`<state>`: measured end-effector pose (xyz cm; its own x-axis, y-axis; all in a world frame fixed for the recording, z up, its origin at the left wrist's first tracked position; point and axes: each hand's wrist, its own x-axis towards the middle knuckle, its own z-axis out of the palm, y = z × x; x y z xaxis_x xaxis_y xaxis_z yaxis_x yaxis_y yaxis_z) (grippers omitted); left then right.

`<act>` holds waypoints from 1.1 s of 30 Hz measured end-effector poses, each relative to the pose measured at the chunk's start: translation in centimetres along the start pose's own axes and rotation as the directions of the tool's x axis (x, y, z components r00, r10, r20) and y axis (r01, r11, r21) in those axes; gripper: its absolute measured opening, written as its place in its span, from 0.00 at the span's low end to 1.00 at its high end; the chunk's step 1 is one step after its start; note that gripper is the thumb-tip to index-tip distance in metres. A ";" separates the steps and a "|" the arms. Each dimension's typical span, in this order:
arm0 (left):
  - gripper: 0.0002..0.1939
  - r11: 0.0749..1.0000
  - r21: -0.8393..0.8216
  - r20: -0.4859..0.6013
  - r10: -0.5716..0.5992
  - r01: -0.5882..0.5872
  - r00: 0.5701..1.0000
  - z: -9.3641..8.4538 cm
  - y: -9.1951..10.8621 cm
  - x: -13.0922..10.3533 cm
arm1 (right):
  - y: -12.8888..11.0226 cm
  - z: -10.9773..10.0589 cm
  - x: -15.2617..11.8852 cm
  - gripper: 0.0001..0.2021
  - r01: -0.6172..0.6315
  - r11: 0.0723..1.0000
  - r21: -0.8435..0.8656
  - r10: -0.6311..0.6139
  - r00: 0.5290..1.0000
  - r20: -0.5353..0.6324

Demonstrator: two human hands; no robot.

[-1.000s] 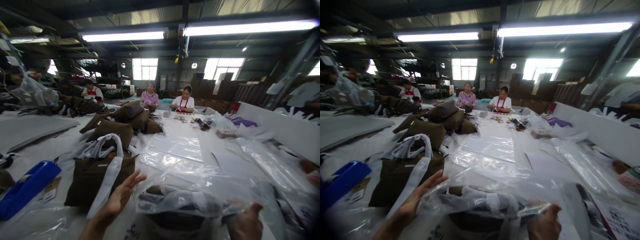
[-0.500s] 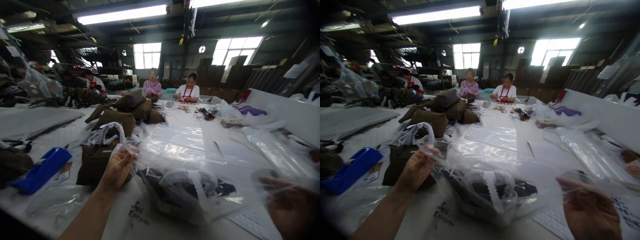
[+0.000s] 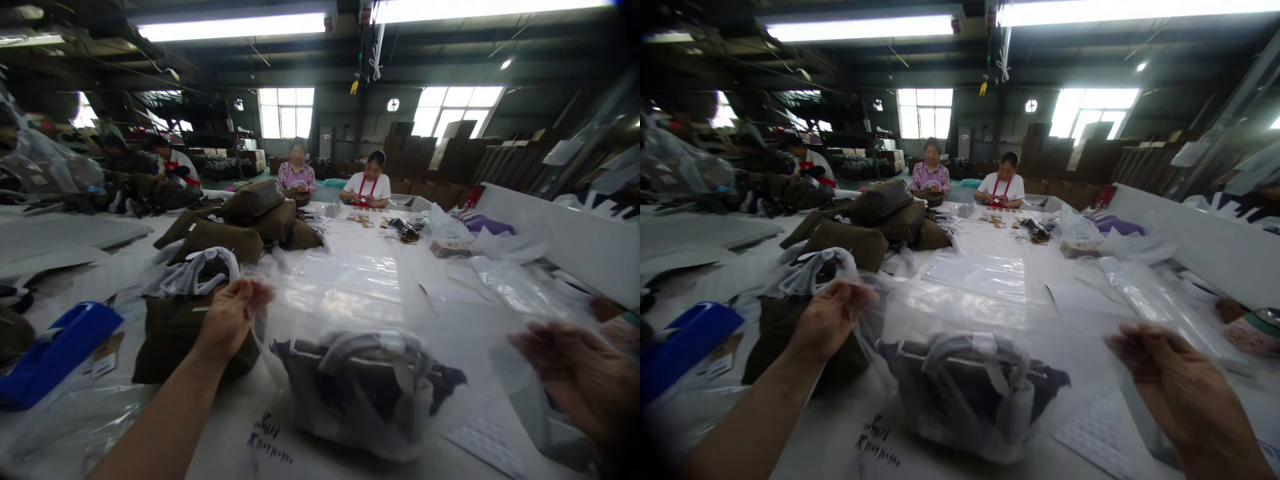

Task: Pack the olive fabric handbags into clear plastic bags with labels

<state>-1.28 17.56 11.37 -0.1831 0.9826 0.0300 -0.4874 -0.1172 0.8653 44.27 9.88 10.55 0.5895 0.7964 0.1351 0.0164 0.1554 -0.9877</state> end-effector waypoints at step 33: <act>0.08 0.528 0.646 0.761 -0.505 -0.551 0.408 -17.5 -9.9 -10.4 | 12.5 4.2 -25.0 0.41 0.570 0.656 -0.494 0.332 0.369 0.868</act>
<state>-9.51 6.03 -6.25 0.8206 0.5698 -0.0440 0.3955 -0.5108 0.7633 26.32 -5.65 -4.83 -0.4779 0.8529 -0.2102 0.7458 0.2676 -0.6100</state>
